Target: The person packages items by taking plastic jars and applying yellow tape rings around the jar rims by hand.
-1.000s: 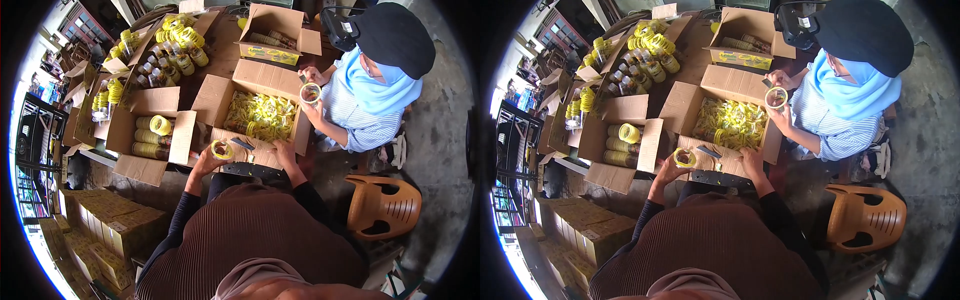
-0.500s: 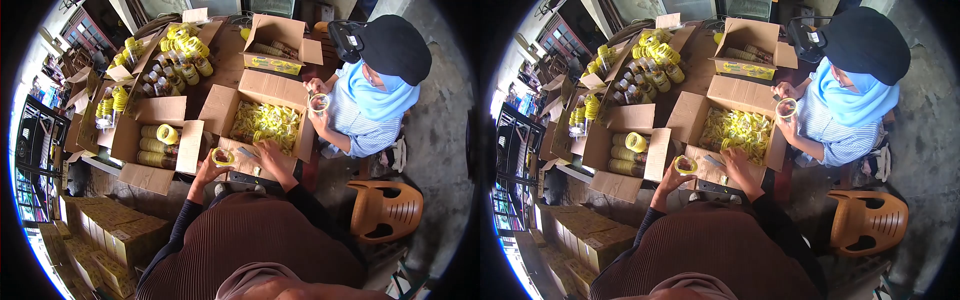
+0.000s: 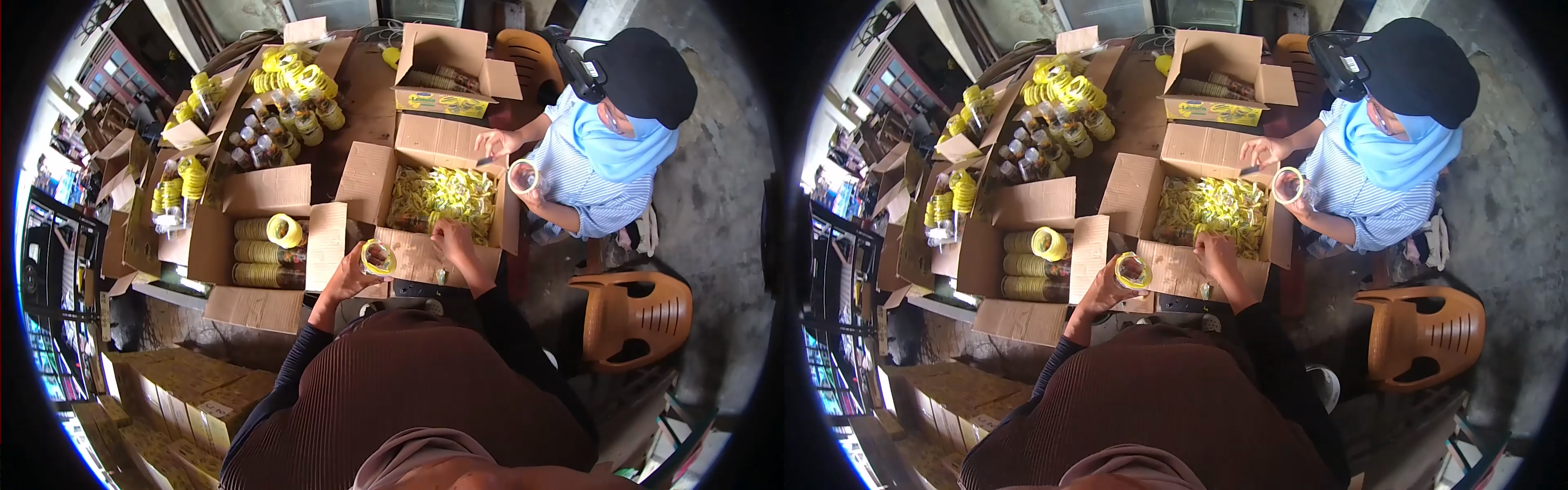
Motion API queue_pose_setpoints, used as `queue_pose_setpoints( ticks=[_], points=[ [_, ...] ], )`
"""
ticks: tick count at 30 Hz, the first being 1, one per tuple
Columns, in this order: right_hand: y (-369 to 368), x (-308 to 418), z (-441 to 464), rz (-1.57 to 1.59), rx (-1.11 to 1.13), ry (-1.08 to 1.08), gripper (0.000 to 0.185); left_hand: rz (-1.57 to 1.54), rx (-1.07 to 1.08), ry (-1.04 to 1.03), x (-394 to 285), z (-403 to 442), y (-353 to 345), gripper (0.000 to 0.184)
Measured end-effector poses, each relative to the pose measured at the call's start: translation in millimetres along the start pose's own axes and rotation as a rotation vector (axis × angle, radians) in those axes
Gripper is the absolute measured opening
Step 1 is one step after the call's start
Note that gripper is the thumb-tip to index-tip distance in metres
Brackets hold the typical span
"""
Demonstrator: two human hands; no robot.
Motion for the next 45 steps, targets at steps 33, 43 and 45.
queue_pose_setpoints(
  ticks=[33,43,45],
  points=[
    [90,64,-80,-0.095,-0.453,0.033,0.014,-0.048,0.297,-0.21,-32,55,-46,0.086],
    [49,14,-62,0.156,-0.311,-0.037,0.022,-0.279,0.151,0.018,-33,44,-24,0.084],
    [31,13,-52,0.332,-0.199,-0.05,0.026,-0.176,0.108,-0.075,-32,43,-19,0.09]
  ],
)
Point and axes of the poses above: each hand's wrist, its own z-axis towards the middle knuckle, its own y-axis out of the back of the hand, x = y × z, the point moved 8 cm from there along z, towards the middle knuckle, and after that the axes turned 15 degrees about -z, right-handed, at the moved point
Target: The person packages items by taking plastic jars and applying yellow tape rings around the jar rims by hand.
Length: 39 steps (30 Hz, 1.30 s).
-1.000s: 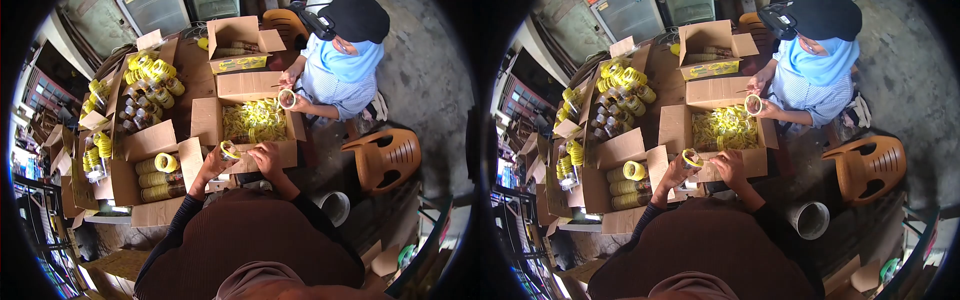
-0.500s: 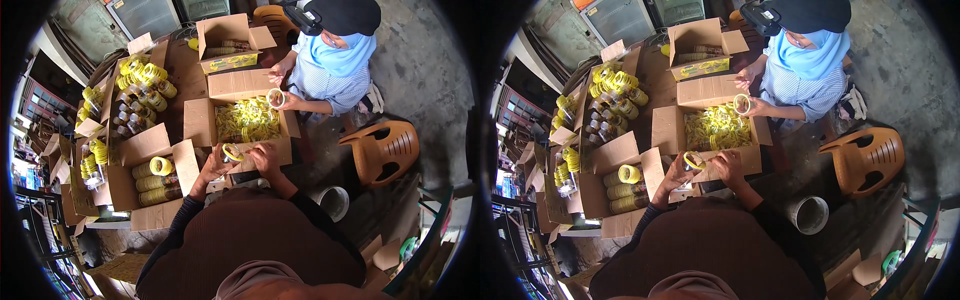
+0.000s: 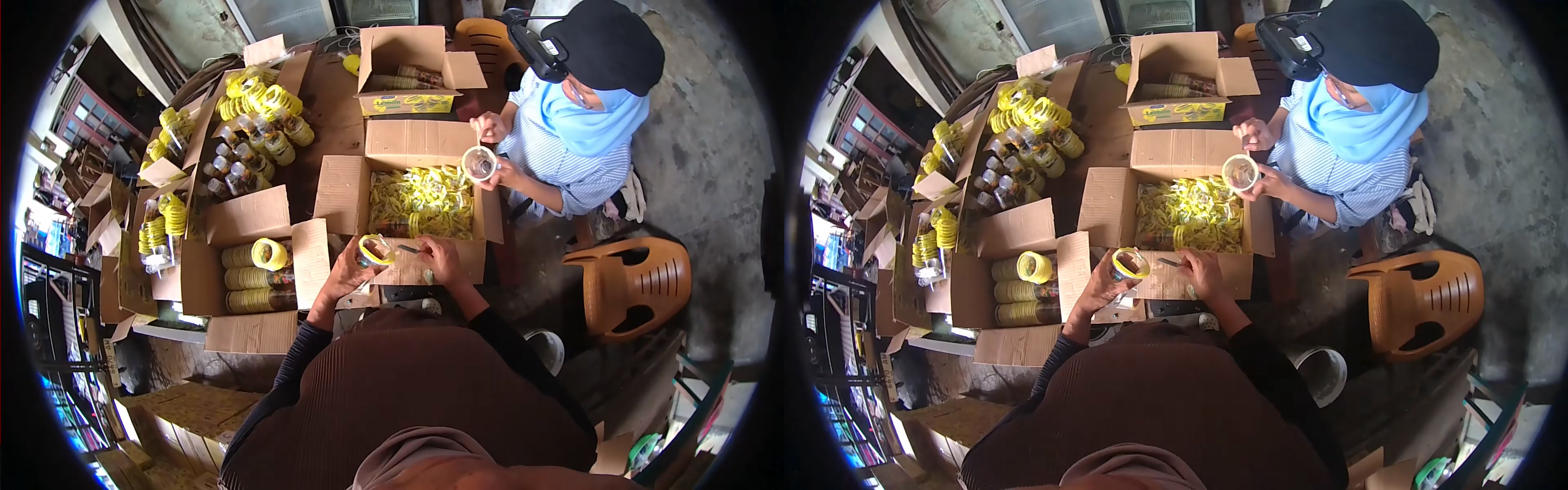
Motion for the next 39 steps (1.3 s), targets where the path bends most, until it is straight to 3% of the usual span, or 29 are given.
queue_pose_setpoints(
  ticks=[5,7,8,15,20,25,27,29,31,33,35,39],
  points=[
    [-25,24,17,-0.09,0.029,0.193,0.038,0.086,-0.02,-0.018,-19,-7,-4,0.081],
    [-35,22,22,-0.148,0.016,0.221,0.039,0.284,-0.063,-0.209,-34,-10,-4,0.074],
    [-39,22,23,-0.21,0.001,0.243,0.04,0.241,-0.057,-0.185,-32,-9,-3,0.072],
    [-14,39,31,-0.372,-0.086,0.184,0.039,0.316,-0.129,-0.208,-12,-15,9,0.067],
    [-3,64,34,0.138,-0.027,0.166,0.032,0.453,-0.088,-0.108,-22,-9,-1,0.064],
    [12,87,30,0.193,-0.07,0.205,0.018,0.492,-0.006,-0.162,-28,-3,-12,0.063],
    [9,72,30,0.2,-0.036,0.078,0.012,0.481,0.045,-0.201,-26,2,-17,0.063],
    [4,52,26,0.499,0.024,-0.126,0.01,0.398,0.065,-0.161,-20,6,-19,0.065],
    [16,36,20,0.947,0.013,-0.323,0.023,0.412,0.042,-0.183,-13,7,-17,0.068],
    [12,8,7,1.527,0.055,-0.515,0.038,0.361,0.058,-0.063,-10,8,-16,0.07],
    [30,1,-3,1.751,0.059,-0.391,0.053,0.328,0.063,-0.056,-11,8,-16,0.07],
    [66,9,-27,2.014,0.07,-0.261,0.062,0.318,0.078,-0.012,-3,9,-17,0.071]
  ],
)
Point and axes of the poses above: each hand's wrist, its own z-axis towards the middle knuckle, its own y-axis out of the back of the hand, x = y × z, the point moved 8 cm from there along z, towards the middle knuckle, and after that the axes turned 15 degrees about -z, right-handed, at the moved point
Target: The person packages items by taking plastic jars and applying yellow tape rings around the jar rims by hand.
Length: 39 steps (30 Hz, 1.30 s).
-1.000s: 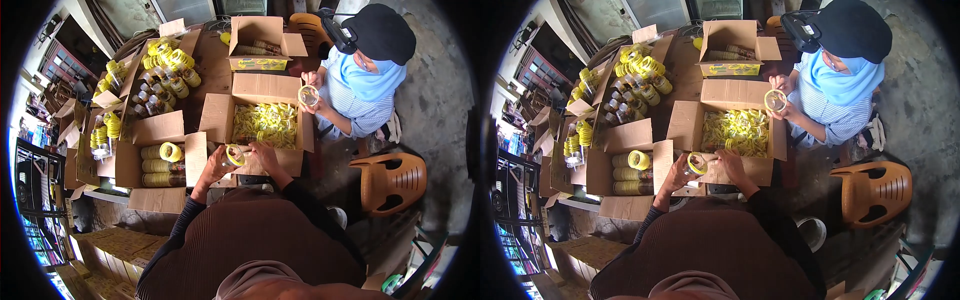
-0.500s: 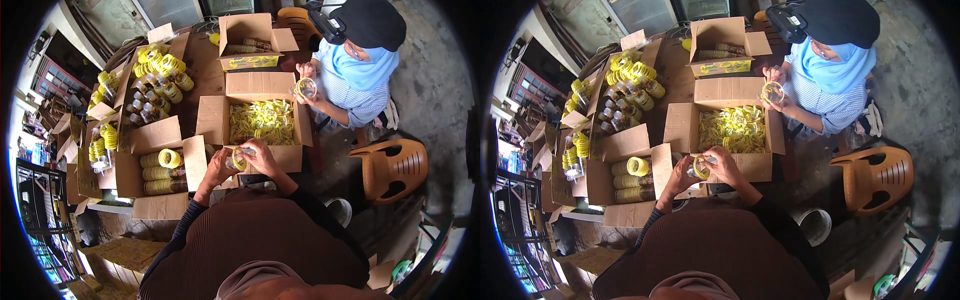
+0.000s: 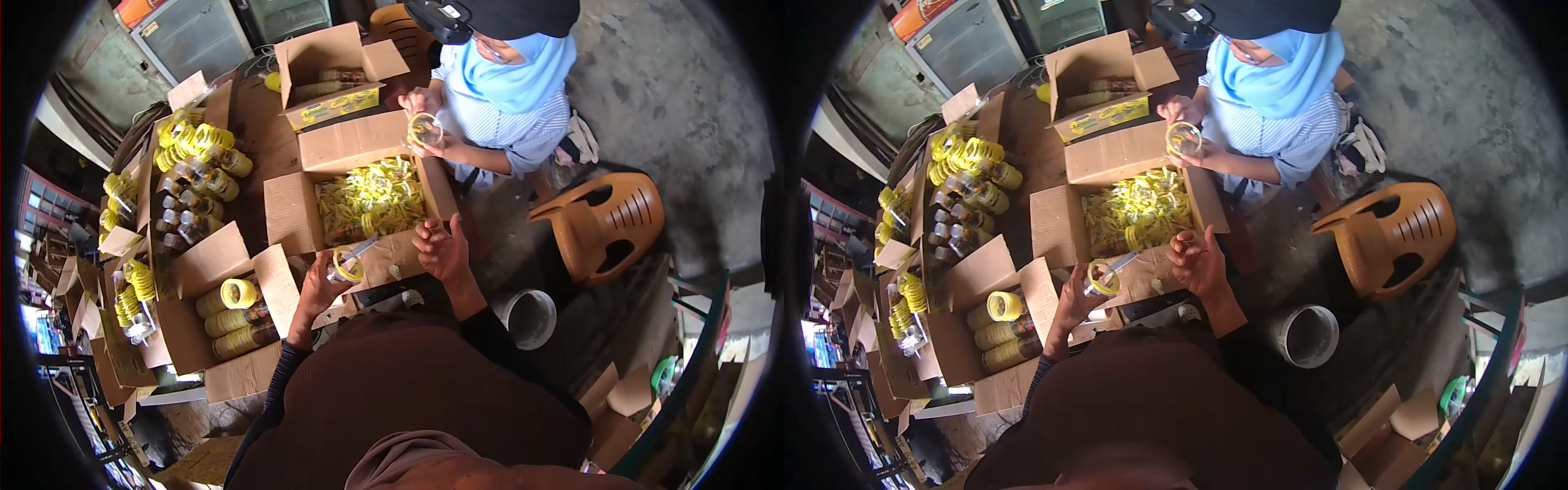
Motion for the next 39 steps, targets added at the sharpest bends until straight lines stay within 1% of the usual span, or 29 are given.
queue_pose_setpoints(
  ticks=[1,5,7,8,10,11,13,14,15,16,17,18,19,20,22,23,25,27,29,30,31,32,33,34,35,36,37,38,39],
  points=[
    [-4,4,-6,0.062,0.021,0.016,0.064,0.007,0.008,-0.013,2,1,-2,0.071],
    [8,11,-19,0.113,0.043,0.036,0.067,0.018,0.031,-0.026,-8,4,-8,0.071],
    [29,15,-23,-0.04,-0.035,0.027,0.061,-0.121,0.05,0.119,-15,5,-13,0.071],
    [35,14,-24,-0.035,-0.03,0.01,0.061,-0.12,0.035,0.128,-7,4,-14,0.071],
    [93,30,-45,-0.901,-0.688,-0.064,0.045,0.006,0.031,-0.073,-11,4,-16,0.071],
    [113,23,-46,-0.904,-0.668,-0.079,0.045,0.01,0.02,-0.083,-13,3,-15,0.073],
    [153,33,-60,-1.66,-0.827,0.045,0.036,-0.013,0.002,-0.059,-11,4,-15,0.073],
    [158,28,-64,-1.664,-0.802,0.037,0.036,-0.042,0.008,-0.043,-6,2,-16,0.073],
    [156,25,-67,-1.752,-0.803,0.025,0.038,-0.158,0.001,0.042,5,2,-17,0.073],
    [156,23,-66,-1.838,-0.803,0.015,0.041,-0.153,-0.018,0.049,9,-1,-15,0.073],
    [157,21,-64,-1.838,-0.781,0.01,0.041,-0.224,-0.02,0.044,13,-2,-15,0.073],
    [155,25,-66,-1.872,-0.86,-0.056,0.043,-0.295,-0.019,0.036,6,0,-16,0.073],
    [154,28,-68,-1.904,-0.943,-0.122,0.046,-0.371,-0.032,0.099,4,-1,-16,0.07],
    [163,27,-68,-1.904,-0.929,-0.123,0.046,-0.367,-0.043,0.101,-2,-1,-16,0.07],
    [171,35,-68,-2.108,-0.936,-0.051,0.048,-0.346,-0.042,-0.034,-23,1,-15,0.064],
    [177,42,-68,-2.111,-0.924,-0.047,0.048,-0.422,-0.047,0.061,-22,0,-17,0.061],
    [192,34,-67,-1.845,-0.761,-0.435,0.046,-0.429,-0.068,0.069,-25,0,-18,0.06],
    [177,41,-65,-1.84,-0.757,-0.455,0.042,-0.436,-0.087,0.077,-26,0,-19,0.059],
    [168,40,-64,-1.835,-0.755,-0.473,0.038,-0.324,-0.055,0.126,-25,2,-24,0.072],
    [145,50,-59,-2.118,-0.778,-0.197,0.036,-0.322,-0.064,0.123,-22,4,-27,0.072],
    [118,56,-55,-2.376,-0.785,0.114,0.034,-0.184,-0.087,-0.108,-32,6,-28,0.083],
    [114,57,-49,-2.377,-0.773,0.12,0.034,-0.042,-0.108,-0.337,-39,5,-33,0.095],
    [102,56,-37,-2.249,-0.624,0.212,0.034,0.04,-0.129,-0.47,-33,2,-39,0.114],
    [88,55,-27,-2.113,-0.481,0.294,0.034,0.044,-0.135,-0.469,-36,4,-41,0.114],
    [78,54,-20,-2.114,-0.474,0.296,0.034,0.086,-0.149,-0.51,-42,6,-45,0.116],
    [65,46,-9,-1.989,-0.344,0.289,0.034,0.127,-0.162,-0.551,-48,8,-50,0.119],
    [50,39,0,-1.861,-0.219,0.28,0.033,0.009,-0.21,-0.633,-45,7,-53,0.103],
    [32,40,7,-1.863,-0.21,0.283,0.033,0.012,-0.218,-0.636,-53,8,-56,0.103],
    [5,36,14,-1.867,-0.105,0.318,0.032,0.094,-0.186,-0.438,-54,17,-59,0.092]
  ],
)
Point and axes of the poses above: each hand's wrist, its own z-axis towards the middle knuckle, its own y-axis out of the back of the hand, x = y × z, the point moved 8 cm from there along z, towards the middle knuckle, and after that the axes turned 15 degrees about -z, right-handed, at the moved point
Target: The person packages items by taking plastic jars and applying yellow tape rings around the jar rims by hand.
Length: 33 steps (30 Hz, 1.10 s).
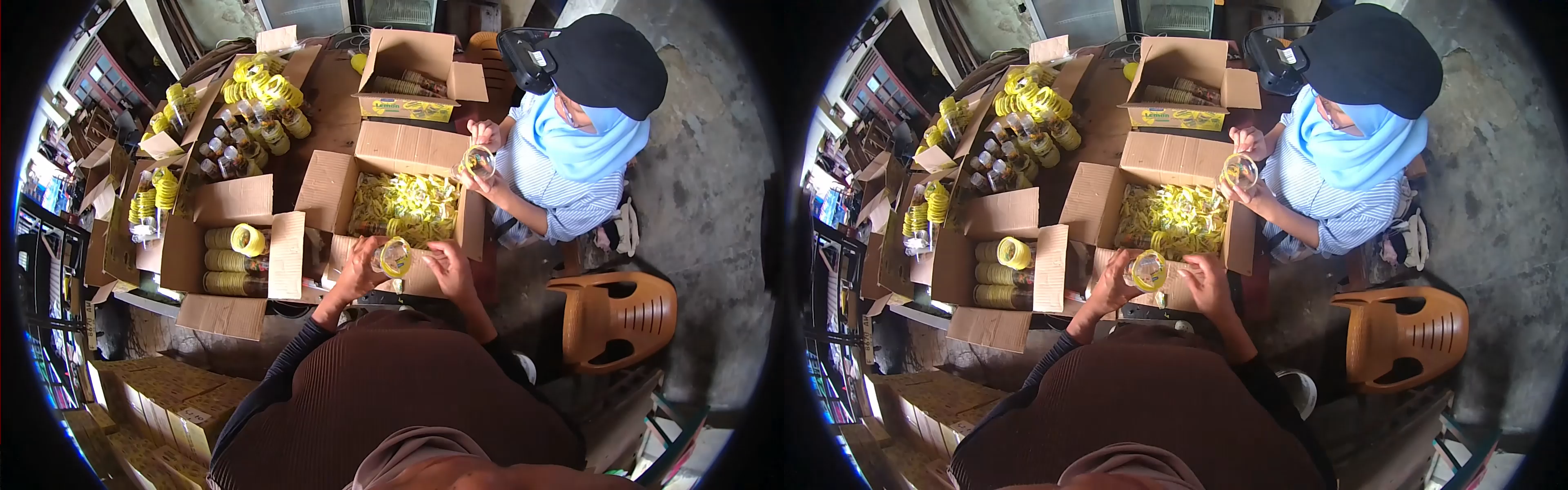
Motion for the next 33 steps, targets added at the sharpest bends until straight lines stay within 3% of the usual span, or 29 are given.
queue_pose_setpoints(
  ticks=[1,2,5,7,13,17,18,21,24,27,31,33],
  points=[
    [2,22,8,0.012,0.029,0.092,0.03,0.088,0.057,0.189,8,2,-5,0.082],
    [5,35,14,0.014,0.035,0.103,0.03,-0.012,0.0,0.202,15,-1,-10,0.067],
    [4,55,22,0.004,0.06,0.197,0.025,0.109,0.06,0.254,0,8,-16,0.07],
    [-2,44,26,0.041,0.082,0.123,0.022,0.112,0.051,0.278,1,6,-19,0.07],
    [-4,40,27,-0.094,0.07,0.214,0.013,-0.012,0.115,0.376,-1,-5,-33,0.086],
    [-8,51,19,-0.163,0.047,0.312,0.012,-0.14,0.046,0.599,13,-16,-33,0.057],
    [-13,52,16,-0.143,0.089,0.306,0.012,-0.07,0.017,0.559,6,-15,-31,0.043],
    [-19,50,8,-0.072,0.138,0.309,0.009,0.191,0.021,0.394,1,-16,-40,0.037],
    [-19,45,0,-0.08,0.145,0.333,0.013,0.227,0.043,0.407,13,-27,-49,0.03],
    [-11,47,-1,-0.091,0.15,0.35,0.013,0.236,0.119,0.545,7,-17,-52,0.022],
    [-9,34,-8,-0.158,0.176,0.223,0.018,0.347,0.102,0.4,4,-17,-66,0.015],
    [-9,30,-12,-0.193,0.169,0.25,0.019,0.372,0.19,0.452,8,-21,-75,0.02]
  ],
)
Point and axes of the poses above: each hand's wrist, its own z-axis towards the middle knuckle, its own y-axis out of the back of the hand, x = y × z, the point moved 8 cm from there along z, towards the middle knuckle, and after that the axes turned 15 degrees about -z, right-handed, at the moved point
